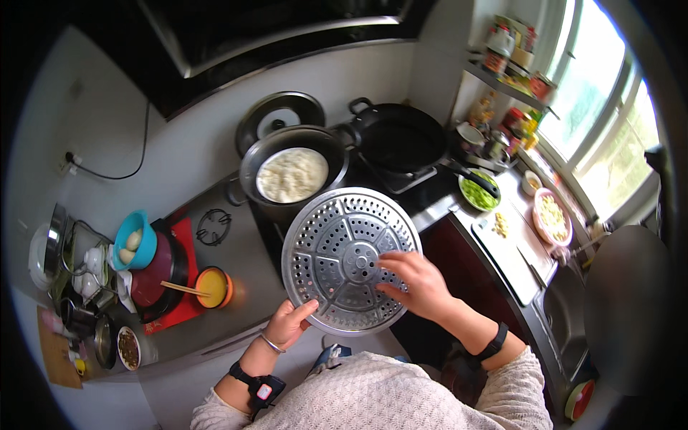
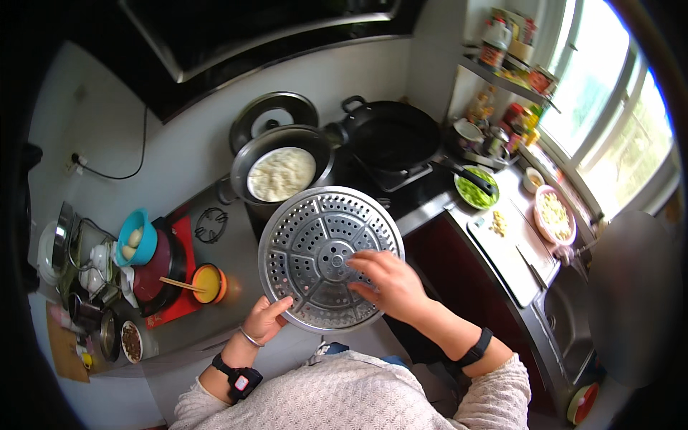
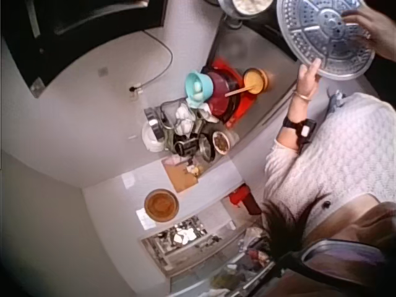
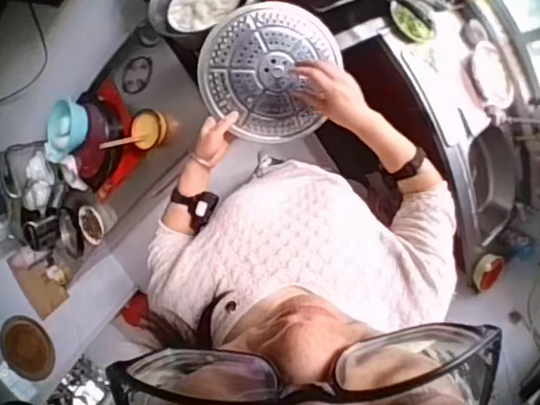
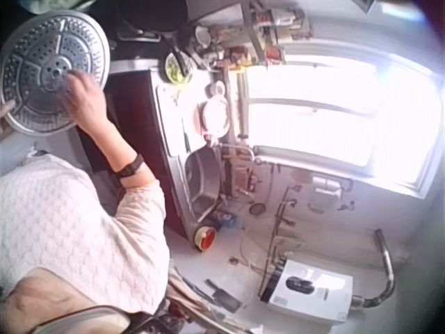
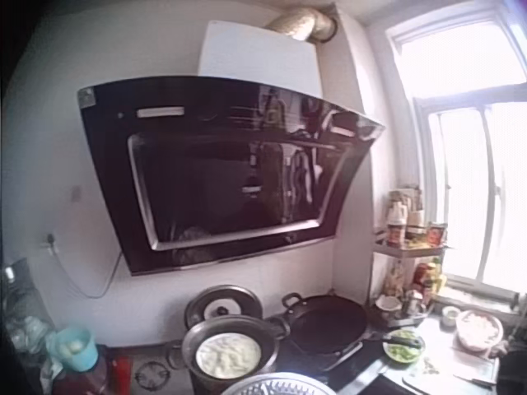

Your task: The person whisks eggs in a bowl using chopsticks, then moves to the stove to add water to a pot and places a steamer insert inside. They also handle a bowl of cooked meat and a bowl of rice, arranging them on the counter.

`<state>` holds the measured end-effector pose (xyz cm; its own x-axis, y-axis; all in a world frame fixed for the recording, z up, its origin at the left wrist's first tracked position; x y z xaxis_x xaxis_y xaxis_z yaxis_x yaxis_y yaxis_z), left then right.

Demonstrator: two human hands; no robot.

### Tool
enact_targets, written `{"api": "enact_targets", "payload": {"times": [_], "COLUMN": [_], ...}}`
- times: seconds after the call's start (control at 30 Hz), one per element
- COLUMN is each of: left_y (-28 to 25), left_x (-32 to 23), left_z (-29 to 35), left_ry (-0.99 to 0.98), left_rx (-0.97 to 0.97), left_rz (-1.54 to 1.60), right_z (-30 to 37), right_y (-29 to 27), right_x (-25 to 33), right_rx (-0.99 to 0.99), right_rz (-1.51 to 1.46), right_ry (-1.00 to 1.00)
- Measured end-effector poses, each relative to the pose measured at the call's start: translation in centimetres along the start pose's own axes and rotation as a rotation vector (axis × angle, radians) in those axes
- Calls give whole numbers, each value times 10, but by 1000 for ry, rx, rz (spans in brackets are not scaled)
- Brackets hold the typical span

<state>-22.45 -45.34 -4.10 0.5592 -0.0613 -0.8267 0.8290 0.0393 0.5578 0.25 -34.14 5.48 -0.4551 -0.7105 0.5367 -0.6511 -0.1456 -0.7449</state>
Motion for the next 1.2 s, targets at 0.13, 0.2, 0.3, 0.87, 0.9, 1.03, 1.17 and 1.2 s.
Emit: {"api": "enact_targets", "payload": {"times": [0.13,0.2,0.3,0.87,0.9,1.03,1.17,1.2], "left_y": [-31,-57,-73,-137,-141,-149,-151,-152], "left_x": [-42,-43,-56,-71,-64,-48,-43,-42], "left_z": [0,3,0,58,64,81,93,95], "left_ry": [65,75,141,375,374,353,355,350], "left_rx": [-31,-59,-10,-633,-669,-787,-844,-861], "left_rz": [32,20,42,-129,-118,-73,-65,-63], "right_z": [-62,-84,-128,-343,-342,-341,-339,-339], "right_y": [62,78,95,176,176,175,174,173], "right_x": [35,47,48,-67,-64,-63,-65,-65], "right_rx": [155,288,397,657,652,592,625,626], "right_rz": [78,36,65,188,189,140,185,176], "right_ry": [-116,-33,-19,11,8,-29,-33,-22]}}
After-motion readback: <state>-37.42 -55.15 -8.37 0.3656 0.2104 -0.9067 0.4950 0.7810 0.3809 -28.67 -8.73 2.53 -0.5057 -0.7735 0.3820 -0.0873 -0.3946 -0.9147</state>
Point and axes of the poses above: each hand's wrist, its own z-axis away from the middle knuckle, its own y-axis out of the palm, x = y × z, the point moved 4 cm from there along -z, towards the middle knuckle, and after that the axes turned 12 degrees about y, right-handed, at the moved point
